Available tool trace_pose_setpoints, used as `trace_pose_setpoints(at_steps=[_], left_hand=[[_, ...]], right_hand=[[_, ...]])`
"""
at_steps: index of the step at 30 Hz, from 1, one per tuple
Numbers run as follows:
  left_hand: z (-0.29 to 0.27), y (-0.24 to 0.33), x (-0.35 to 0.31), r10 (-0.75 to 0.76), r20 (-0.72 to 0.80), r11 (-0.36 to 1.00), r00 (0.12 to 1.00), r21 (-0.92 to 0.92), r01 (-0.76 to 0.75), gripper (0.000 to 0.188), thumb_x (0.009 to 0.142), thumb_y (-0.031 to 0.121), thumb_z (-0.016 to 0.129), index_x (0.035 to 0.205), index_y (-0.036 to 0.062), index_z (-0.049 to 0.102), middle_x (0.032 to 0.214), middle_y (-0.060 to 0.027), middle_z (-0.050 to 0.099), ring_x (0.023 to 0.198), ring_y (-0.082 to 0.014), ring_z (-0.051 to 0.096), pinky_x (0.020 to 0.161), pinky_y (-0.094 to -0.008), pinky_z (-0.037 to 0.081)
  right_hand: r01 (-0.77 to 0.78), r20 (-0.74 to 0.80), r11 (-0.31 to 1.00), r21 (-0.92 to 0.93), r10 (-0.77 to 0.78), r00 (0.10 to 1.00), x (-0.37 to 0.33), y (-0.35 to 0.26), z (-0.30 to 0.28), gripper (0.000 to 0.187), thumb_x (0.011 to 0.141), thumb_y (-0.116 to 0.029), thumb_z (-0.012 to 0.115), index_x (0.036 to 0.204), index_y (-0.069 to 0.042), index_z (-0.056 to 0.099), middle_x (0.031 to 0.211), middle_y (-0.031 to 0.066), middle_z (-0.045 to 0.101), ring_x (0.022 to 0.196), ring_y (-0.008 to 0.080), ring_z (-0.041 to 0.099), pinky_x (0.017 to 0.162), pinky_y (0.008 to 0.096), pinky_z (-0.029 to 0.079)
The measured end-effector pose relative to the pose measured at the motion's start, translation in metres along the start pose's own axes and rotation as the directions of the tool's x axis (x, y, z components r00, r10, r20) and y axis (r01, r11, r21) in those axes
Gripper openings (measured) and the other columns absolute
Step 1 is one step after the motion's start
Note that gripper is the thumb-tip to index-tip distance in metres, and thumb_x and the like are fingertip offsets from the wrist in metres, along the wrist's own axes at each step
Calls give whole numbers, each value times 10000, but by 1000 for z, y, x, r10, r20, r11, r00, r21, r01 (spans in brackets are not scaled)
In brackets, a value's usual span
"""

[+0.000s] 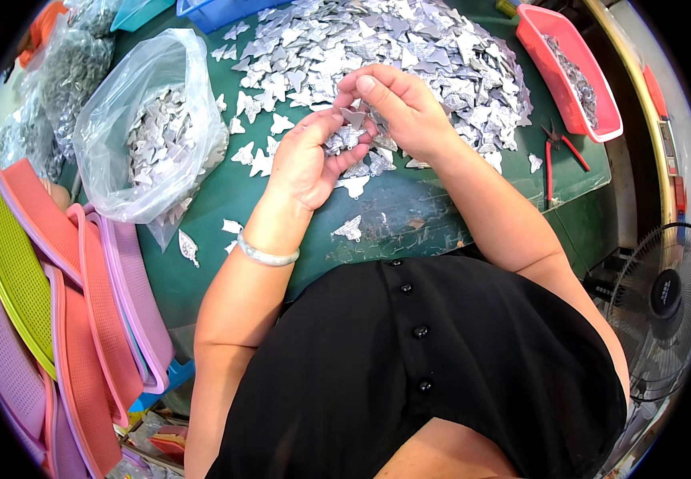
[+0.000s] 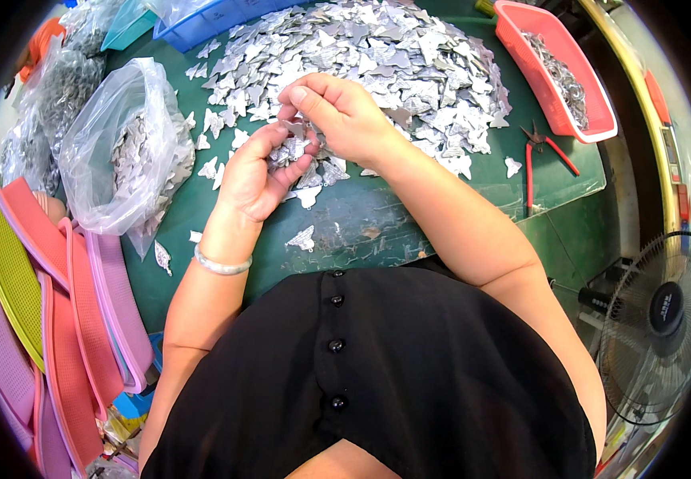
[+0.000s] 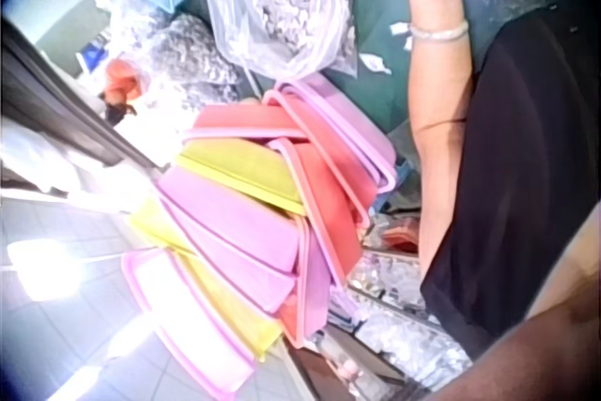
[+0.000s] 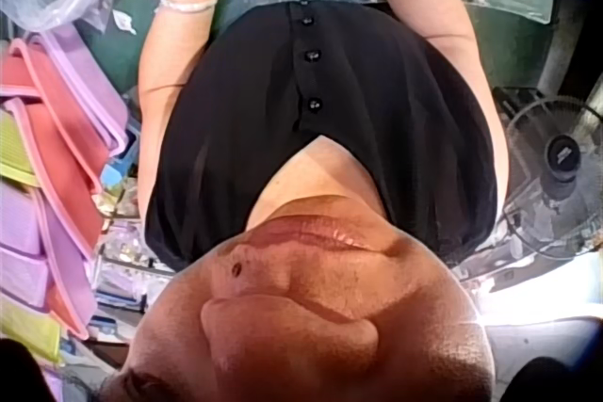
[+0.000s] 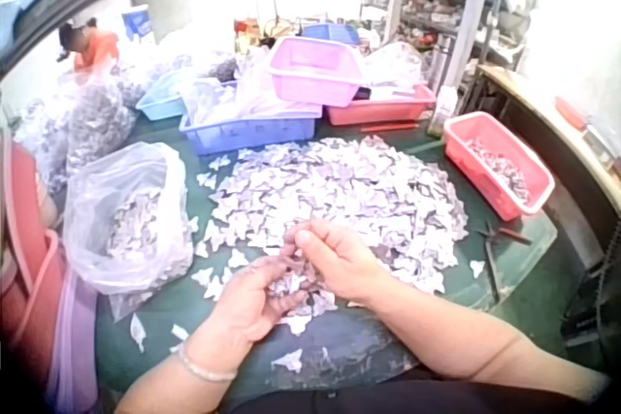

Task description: The person repeatedly picks up small silver star-shaped pieces from a green table, folds or adjusts them by hand, and places them into a clear plastic bag. The process is continuous and repetitive throughout the clip.

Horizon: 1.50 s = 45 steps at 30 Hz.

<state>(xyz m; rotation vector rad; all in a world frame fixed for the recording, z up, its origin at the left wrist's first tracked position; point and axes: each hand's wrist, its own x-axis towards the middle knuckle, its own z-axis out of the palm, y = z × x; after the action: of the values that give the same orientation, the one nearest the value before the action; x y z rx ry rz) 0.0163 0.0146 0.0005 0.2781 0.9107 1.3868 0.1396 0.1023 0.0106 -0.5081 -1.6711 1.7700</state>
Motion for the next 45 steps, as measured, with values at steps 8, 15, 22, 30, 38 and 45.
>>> trace_pose_setpoints(at_steps=[8,15,22,30,38,45], left_hand=[[1,2,0,37,97,993,995,-119,-25,254,879,203,408,970,-16,500,944,-125,531,822,-262,567,715,-362,521],[-9,1,2,27,115,969,993,-248,2,201,830,178,500,827,-16,550,890,-159,561,843,-302,570,732,-345,520],[-5,2,1,31,85,994,996,-110,-22,177,816,160,549,889,0,564,899,-138,569,831,-278,573,663,-294,526],[4,2,-7,22,64,998,998,59,-25,129,804,114,593,898,28,571,805,-47,584,755,-171,587,602,-236,498],[-8,-1,2,32,-17,993,999,-115,-34,77,791,68,560,846,17,543,853,-83,570,773,-213,580,662,-285,493],[-9,7,0,35,74,931,997,-365,-6,151,730,65,491,857,-10,521,926,-177,531,873,-360,547,800,-438,487]], right_hand=[[-20,11,998,60,19,1000,3,-1,-5,331,925,-250,375,1040,22,525,908,105,594,579,99,461,536,227,415],[-185,-9,961,205,191,982,2,-8,-7,408,925,-300,333,1097,39,480,964,143,575,581,116,463,529,267,439],[-47,60,999,-23,48,997,2,-7,-7,518,925,-409,294,1207,12,399,965,122,566,728,131,514,618,276,459],[141,225,929,-343,-65,972,-2,-10,-4,599,910,-503,256,1260,-31,375,985,77,541,945,168,486,868,289,356],[24,141,971,-240,11,990,1,-6,-7,636,893,-544,258,1255,-37,382,965,70,540,739,106,491,671,234,402],[-97,122,991,-91,108,987,2,-21,-10,618,898,-497,299,1270,-6,341,949,75,547,598,82,468,482,206,348]])
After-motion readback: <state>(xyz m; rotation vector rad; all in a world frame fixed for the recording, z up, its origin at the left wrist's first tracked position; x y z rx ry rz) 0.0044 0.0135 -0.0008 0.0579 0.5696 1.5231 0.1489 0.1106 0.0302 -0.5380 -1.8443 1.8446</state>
